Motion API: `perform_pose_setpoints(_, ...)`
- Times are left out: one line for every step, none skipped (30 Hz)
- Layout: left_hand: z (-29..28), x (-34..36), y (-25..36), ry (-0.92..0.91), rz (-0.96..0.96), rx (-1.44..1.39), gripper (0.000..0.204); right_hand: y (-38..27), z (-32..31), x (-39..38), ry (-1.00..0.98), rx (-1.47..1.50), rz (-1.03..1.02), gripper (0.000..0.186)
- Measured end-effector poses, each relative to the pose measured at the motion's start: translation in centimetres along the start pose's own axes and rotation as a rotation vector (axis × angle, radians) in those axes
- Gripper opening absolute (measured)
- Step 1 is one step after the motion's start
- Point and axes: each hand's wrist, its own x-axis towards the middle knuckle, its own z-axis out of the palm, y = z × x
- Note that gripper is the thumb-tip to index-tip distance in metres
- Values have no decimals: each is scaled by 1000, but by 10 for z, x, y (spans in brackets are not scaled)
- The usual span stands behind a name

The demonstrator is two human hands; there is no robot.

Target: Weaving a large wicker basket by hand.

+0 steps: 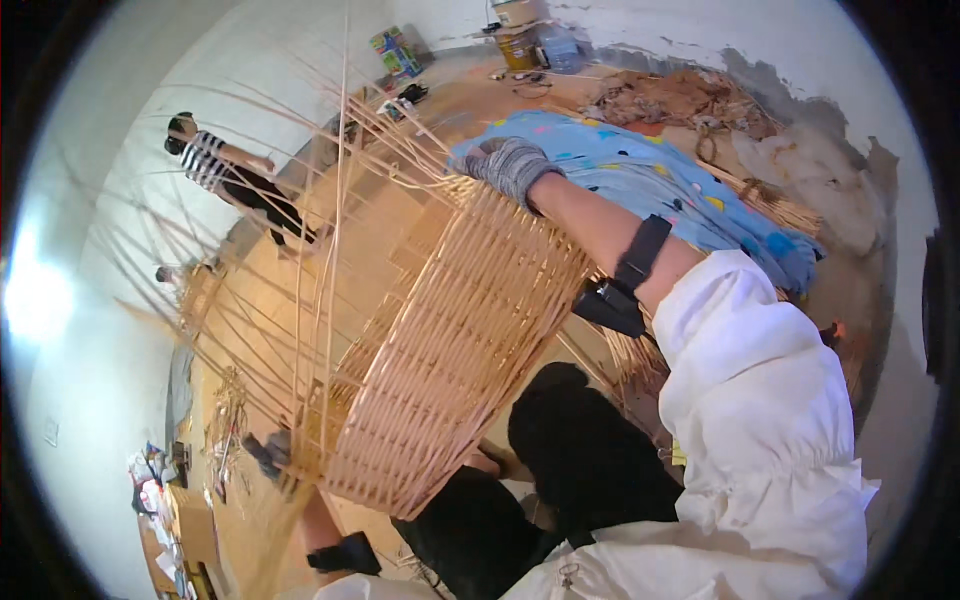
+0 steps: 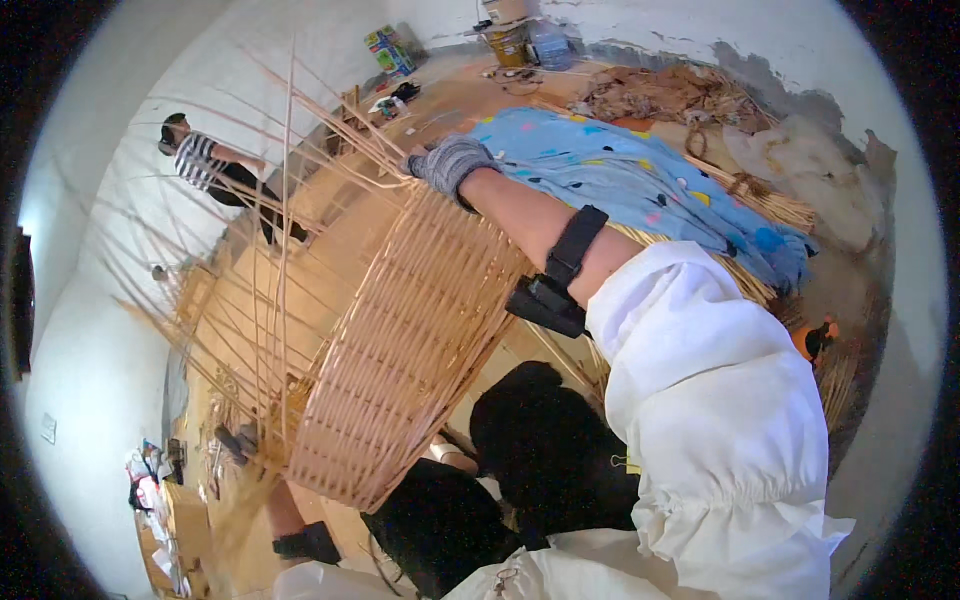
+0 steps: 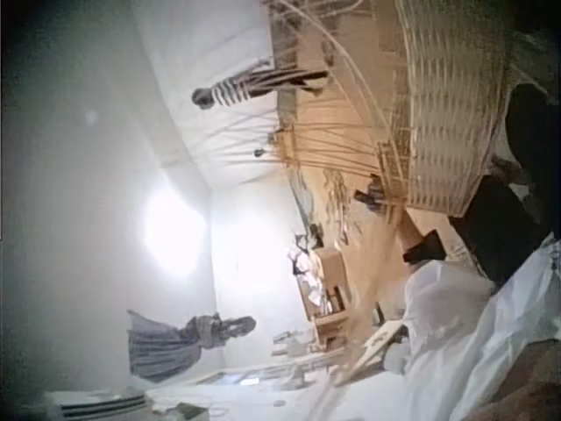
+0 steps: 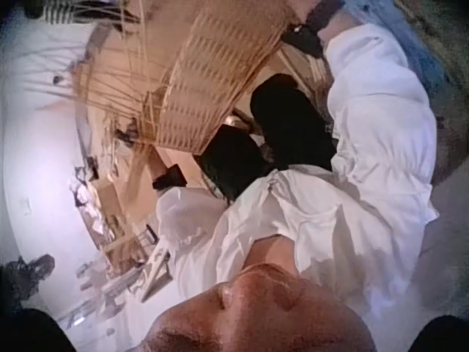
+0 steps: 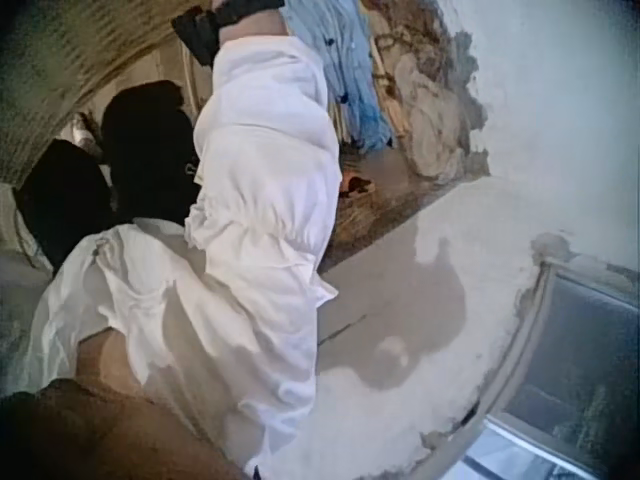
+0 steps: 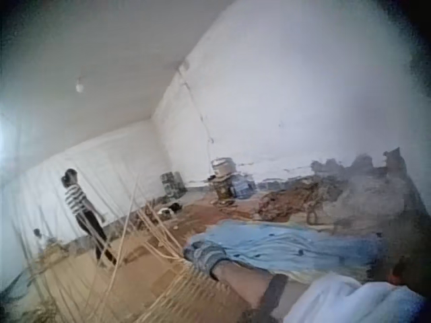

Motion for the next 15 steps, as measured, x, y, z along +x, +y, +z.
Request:
perform_pose_setpoints(-1,-4,-10,-7,-19,-14,45,-1,-2,-6,55,53,-24,58)
perform_pose_setpoints(-3,-4,-18,-11,-38,-29,45,6,0,-9,72,101,11,60)
perform_pose_setpoints(-5,-5,-26,-15,-56,-43,45,14,3,-15,58,85,12,60)
perform_pose_setpoints(-6,-8,-34,-14,-71,-55,45,23,6,-25,128,132,1,60)
perform_pose_setpoints(-8,-8,-42,-17,-83,-71,46,30,9,-30,201,178,-11,59)
perform_pose_setpoints(-12,-12,-51,-10,-91,-86,46,36,16,-29,191,123,-22,60)
perform_pose_setpoints(-17,-16,-54,-5,-98,-93,46,38,19,-27,179,118,-25,60)
perform_pose_setpoints(-22,-20,-60,2,-102,-101,46,35,20,-29,183,140,4,60)
perform_pose_setpoints(-27,-23,-64,8,-107,-108,46,32,20,-30,188,163,33,59)
perform_pose_setpoints(-29,-28,-68,9,-116,-121,46,28,14,-35,160,176,64,59)
perform_pose_setpoints(-28,-30,-74,6,-117,-134,46,37,19,-34,149,168,62,59)
perform_pose_setpoints(-25,-30,-75,-1,-115,-146,46,50,22,-32,228,231,57,58)
perform_pose_setpoints(-25,-36,-72,0,-109,-150,46,55,25,-39,302,305,57,58)
perform_pose_setpoints(-24,-36,-73,-5,-95,-165,46,54,23,-43,248,425,71,56)
perform_pose_setpoints(-26,-43,-73,-8,-96,-176,46,51,24,-49,247,431,51,56)
